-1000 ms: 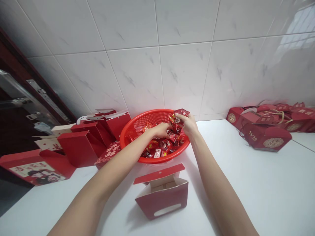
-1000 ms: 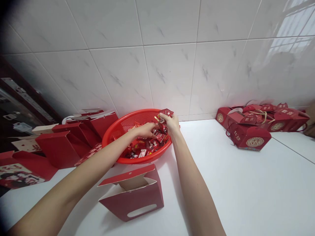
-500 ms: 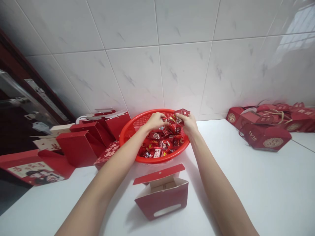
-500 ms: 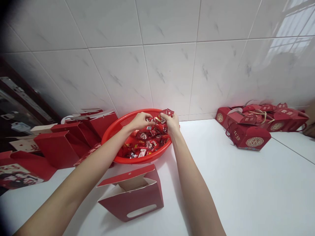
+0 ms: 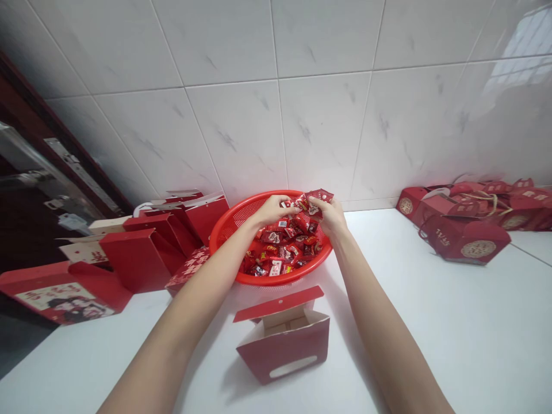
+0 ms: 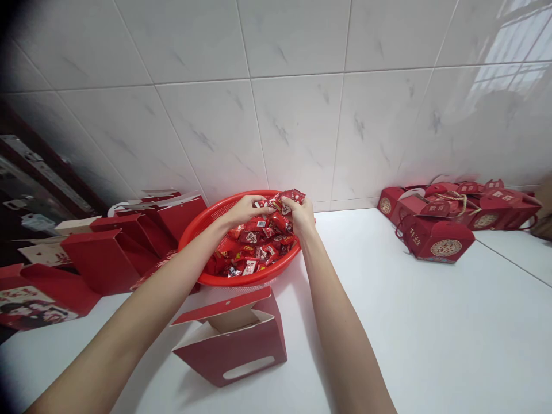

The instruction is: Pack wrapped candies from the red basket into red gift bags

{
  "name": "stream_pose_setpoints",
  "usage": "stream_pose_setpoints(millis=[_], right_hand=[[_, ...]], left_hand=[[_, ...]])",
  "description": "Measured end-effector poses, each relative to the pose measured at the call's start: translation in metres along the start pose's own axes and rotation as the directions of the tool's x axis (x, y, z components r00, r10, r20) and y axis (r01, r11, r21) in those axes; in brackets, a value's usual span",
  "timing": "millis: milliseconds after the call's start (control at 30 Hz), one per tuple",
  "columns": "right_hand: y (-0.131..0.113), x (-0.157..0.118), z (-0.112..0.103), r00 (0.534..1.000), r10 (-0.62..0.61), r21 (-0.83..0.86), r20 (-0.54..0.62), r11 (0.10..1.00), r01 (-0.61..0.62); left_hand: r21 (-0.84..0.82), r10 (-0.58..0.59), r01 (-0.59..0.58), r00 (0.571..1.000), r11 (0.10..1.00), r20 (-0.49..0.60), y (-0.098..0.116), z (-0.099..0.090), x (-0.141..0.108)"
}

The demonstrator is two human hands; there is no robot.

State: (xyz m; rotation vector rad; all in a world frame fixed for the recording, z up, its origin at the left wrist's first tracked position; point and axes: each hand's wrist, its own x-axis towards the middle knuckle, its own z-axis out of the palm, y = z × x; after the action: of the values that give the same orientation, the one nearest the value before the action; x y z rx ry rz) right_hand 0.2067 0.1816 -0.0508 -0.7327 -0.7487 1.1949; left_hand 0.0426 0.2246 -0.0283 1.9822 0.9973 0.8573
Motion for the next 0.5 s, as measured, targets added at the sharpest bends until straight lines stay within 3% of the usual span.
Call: stream_pose_setpoints(millis=[233,500], right_hand=[[0.0051,0.0044,-0.0032,0.999,-0.039,-0.076,0.01,0.996,0.04],[0.0042,-0.0003,-0.0013,1.0,-0.028,-0.129,0.015,0.991,0.029]], left_hand=[[-0.117,-0.027,0.032,0.998,0.993,0.049,0.0038,-0.0002,-0.0016],[0.007,-0.004,0.003,0.999,1.0,0.041,0.0092,-0.0011,-0.0035]])
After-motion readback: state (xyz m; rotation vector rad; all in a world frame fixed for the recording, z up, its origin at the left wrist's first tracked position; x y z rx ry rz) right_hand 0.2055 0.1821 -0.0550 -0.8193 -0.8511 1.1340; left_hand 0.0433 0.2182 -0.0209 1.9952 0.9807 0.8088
